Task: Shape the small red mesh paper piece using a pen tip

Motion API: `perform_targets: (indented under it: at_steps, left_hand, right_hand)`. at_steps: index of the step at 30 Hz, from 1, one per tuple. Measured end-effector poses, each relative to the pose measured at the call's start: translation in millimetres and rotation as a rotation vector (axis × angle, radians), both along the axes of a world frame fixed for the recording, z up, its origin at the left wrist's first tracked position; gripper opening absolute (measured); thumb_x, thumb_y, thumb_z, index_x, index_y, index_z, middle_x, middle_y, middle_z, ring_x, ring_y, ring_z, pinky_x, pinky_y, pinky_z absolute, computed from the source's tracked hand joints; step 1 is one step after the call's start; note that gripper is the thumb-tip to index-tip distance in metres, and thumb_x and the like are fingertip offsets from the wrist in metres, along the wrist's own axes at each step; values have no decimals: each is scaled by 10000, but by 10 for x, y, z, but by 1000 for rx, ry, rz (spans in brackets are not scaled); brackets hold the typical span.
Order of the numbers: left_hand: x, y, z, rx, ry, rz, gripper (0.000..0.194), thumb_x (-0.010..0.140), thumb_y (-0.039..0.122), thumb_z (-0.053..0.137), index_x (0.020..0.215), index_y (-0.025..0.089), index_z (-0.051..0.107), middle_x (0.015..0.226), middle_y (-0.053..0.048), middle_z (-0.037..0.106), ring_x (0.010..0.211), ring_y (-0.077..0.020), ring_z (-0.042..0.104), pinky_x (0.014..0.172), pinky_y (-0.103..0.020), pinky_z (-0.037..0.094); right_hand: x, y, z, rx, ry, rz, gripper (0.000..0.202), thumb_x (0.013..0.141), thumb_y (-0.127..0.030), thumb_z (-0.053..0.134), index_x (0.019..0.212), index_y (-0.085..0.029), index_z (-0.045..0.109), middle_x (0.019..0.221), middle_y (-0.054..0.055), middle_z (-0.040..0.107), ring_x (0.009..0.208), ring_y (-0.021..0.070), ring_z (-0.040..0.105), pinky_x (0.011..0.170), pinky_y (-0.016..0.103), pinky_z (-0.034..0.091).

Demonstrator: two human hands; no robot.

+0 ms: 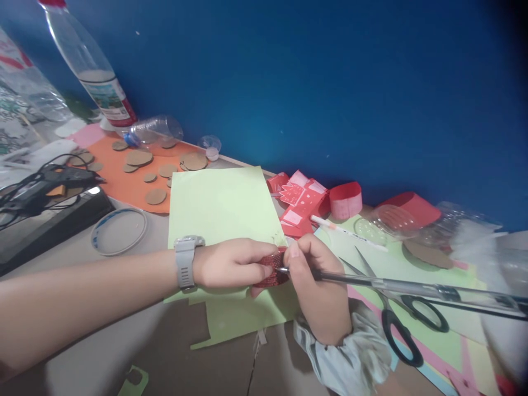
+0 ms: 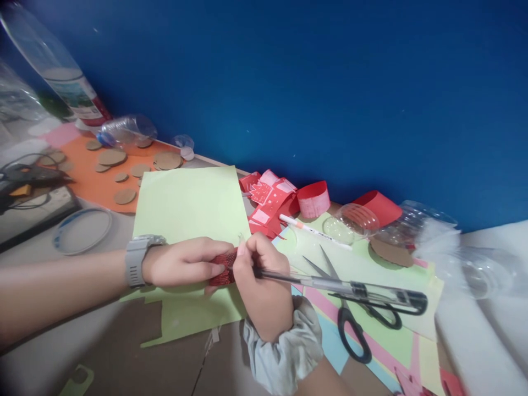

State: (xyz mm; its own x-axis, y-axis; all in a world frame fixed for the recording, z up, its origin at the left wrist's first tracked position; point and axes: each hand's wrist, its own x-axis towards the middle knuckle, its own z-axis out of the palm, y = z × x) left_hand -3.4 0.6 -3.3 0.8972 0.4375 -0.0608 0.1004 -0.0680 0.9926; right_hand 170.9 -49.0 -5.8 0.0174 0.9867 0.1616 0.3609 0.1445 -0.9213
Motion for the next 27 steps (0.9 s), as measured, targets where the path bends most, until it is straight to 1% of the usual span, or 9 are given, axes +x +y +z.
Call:
perform_targets:
  at_steps: [3,7,12,16,23,27]
  left_hand:
    - [1,-3,-5,-7,8,12,126,949,162,406,836,176,460,673,3,587,653,-136,560,673,-245,473]
    - [4,0,-9,-15,12,7,117,941,168,423,830,178,460,669,4,593,645,-135,558,656,-242,475]
    - [6,5,-5,-24,-14,7,117,942,172,423,831,178,460,657,9,584,627,-130,548,640,-231,465]
    - [-1,1,-6,-25,1,11,119,942,169,424,830,176,464,671,6,587,640,-134,560,645,-233,466]
    - [-2,-1,-2,-14,19,8,125,942,159,416,825,176,456,670,6,588,638,-134,560,661,-242,460]
    - [1,0,7,-20,10,3,119,938,152,411,829,175,452,664,7,582,640,-135,561,665,-246,459]
  right_hand:
    - [-4,-1,18,-5,10,-7,311,925,-253,445,622,-216,387,554,-45,369,515,108,347,485,243,314]
    - [6,0,9,16,-1,-13,301,902,-237,482,614,-212,396,553,-45,378,512,106,341,485,242,312]
    - [11,9,-26,7,29,-9,313,929,-264,466,625,-211,407,538,-51,364,488,101,324,463,243,286]
    - [5,4,-18,29,13,-10,319,934,-268,461,624,-212,407,549,-45,381,507,106,343,475,245,296]
    - [5,1,15,-5,-15,-1,312,924,-255,464,624,-217,387,552,-47,371,521,112,354,493,250,316]
    - [5,3,11,-5,4,6,304,922,-243,456,626,-216,393,550,-51,367,512,108,346,484,248,311]
